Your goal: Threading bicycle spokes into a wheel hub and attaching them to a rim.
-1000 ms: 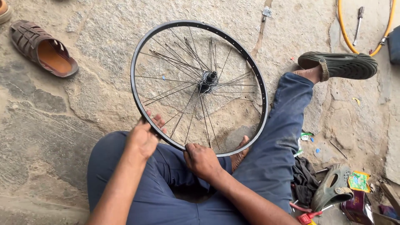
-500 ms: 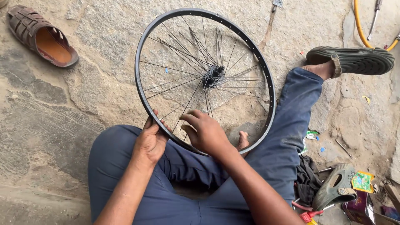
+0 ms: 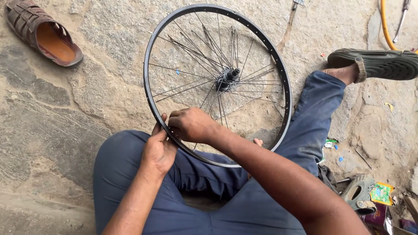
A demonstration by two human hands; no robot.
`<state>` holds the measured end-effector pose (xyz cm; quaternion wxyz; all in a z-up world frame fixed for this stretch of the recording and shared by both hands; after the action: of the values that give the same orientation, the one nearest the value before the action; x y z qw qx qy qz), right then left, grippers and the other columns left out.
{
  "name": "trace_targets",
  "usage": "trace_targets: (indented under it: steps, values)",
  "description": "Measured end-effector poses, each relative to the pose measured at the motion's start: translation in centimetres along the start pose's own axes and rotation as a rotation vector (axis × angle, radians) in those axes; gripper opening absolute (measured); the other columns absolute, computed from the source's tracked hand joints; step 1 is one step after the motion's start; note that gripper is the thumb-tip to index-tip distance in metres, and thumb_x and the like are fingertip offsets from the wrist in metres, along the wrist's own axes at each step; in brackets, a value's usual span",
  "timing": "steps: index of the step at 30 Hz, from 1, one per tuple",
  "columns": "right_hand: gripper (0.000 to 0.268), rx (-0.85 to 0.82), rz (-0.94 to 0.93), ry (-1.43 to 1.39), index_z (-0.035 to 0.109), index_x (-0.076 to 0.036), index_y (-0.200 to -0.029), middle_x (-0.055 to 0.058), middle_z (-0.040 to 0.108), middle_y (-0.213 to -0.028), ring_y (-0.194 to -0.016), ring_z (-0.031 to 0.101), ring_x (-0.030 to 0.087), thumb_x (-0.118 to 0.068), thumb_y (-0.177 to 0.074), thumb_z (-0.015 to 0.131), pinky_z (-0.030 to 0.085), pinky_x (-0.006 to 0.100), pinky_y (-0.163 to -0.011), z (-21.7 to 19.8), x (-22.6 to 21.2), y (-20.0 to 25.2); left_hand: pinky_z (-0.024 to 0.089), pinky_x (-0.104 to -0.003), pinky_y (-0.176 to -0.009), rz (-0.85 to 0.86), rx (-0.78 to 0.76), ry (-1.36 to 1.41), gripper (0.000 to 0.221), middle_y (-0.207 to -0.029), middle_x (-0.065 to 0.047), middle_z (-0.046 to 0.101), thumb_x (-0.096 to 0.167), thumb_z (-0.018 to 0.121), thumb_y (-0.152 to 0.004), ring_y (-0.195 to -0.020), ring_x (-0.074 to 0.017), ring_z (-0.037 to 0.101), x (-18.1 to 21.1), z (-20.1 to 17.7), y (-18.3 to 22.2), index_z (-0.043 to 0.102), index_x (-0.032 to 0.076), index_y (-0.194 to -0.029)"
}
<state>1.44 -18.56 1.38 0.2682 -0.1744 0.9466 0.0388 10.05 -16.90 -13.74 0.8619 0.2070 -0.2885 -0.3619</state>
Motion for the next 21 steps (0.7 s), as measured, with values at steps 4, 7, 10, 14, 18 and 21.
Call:
trace_targets:
  steps: [4,7,10,14,18,21]
  values:
    - [0.025,0.144,0.015,-0.128,0.068,-0.001,-0.105,0.014,0.065,-0.104,-0.081,0.067,0.035,-0.014,-0.083,0.072,0.054,0.046,-0.067,-3.6,-1.9,2.1,0.052,-0.032,-0.087,-0.017,0.083,-0.027,0.040,-0.119,-0.009,0.060,0.006,0.045,-0.102,-0.099,-0.0175,0.060,0.5,0.8,0.8,0.055,0.013,-0.141]
    - [0.016,-0.033,0.000,-0.003,0.070,-0.004,-0.095,0.010,0.064,-0.099,-0.087,0.066,0.031,-0.012,-0.081,0.071,0.055,0.043,-0.072,-0.8,-1.9,4.6,0.050,-0.034,-0.080,-0.016,0.130,-0.081,0.042,-0.114,-0.008,0.059,0.006,0.048,-0.101,-0.090,-0.0177,0.055,0.8,0.9,1.3,0.057,0.016,-0.141]
    - [0.012,-0.245,-0.062,0.096,0.069,-0.005,-0.089,0.007,0.064,-0.092,-0.094,0.064,0.028,-0.010,-0.078,0.068,0.055,0.040,-0.076,1.9,-1.8,6.7,0.050,-0.035,-0.080,-0.008,0.159,-0.101,0.042,-0.111,-0.007,0.058,0.005,0.048,-0.101,-0.086,-0.0173,0.052,0.7,0.6,1.1,0.057,0.015,-0.140]
    - [0.011,-0.247,-0.197,-0.007,0.065,-0.005,-0.080,0.007,0.063,-0.086,-0.090,0.062,0.028,-0.013,-0.073,0.069,0.055,0.041,-0.079,2.5,-1.5,7.2,0.048,-0.037,-0.079,0.010,0.263,-0.189,0.038,-0.110,-0.007,0.060,0.009,0.047,-0.100,-0.086,-0.0180,0.053,1.1,0.4,1.4,0.055,0.009,-0.137]
    - [0.007,-0.222,-0.155,-0.007,0.065,-0.005,-0.080,0.007,0.064,-0.089,-0.095,0.064,0.028,-0.009,-0.075,0.067,0.056,0.041,-0.079,4.3,-0.9,7.6,0.047,-0.037,-0.078,0.019,0.437,-0.224,0.039,-0.112,-0.009,0.061,0.020,0.047,-0.100,-0.091,-0.0221,0.059,1.5,-0.9,1.6,0.049,0.007,-0.136]
    - [0.012,-0.192,-0.112,-0.052,0.068,-0.004,-0.087,0.009,0.067,-0.095,-0.095,0.066,0.030,-0.006,-0.076,0.066,0.056,0.043,-0.078,2.6,0.2,7.6,0.041,-0.039,-0.087,0.163,0.260,-0.525,0.058,-0.119,-0.017,0.058,0.007,0.063,-0.099,-0.102,-0.0259,0.048,1.3,-2.4,-0.6,0.046,-0.008,-0.152]
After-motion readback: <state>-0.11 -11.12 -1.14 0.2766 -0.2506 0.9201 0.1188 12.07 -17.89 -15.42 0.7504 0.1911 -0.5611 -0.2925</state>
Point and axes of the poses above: each hand's wrist, its own y-axis away from the middle knuckle, its own z-axis out of the palm, x = y × z, the point moved 10 cm from there along -y, towards the middle knuckle
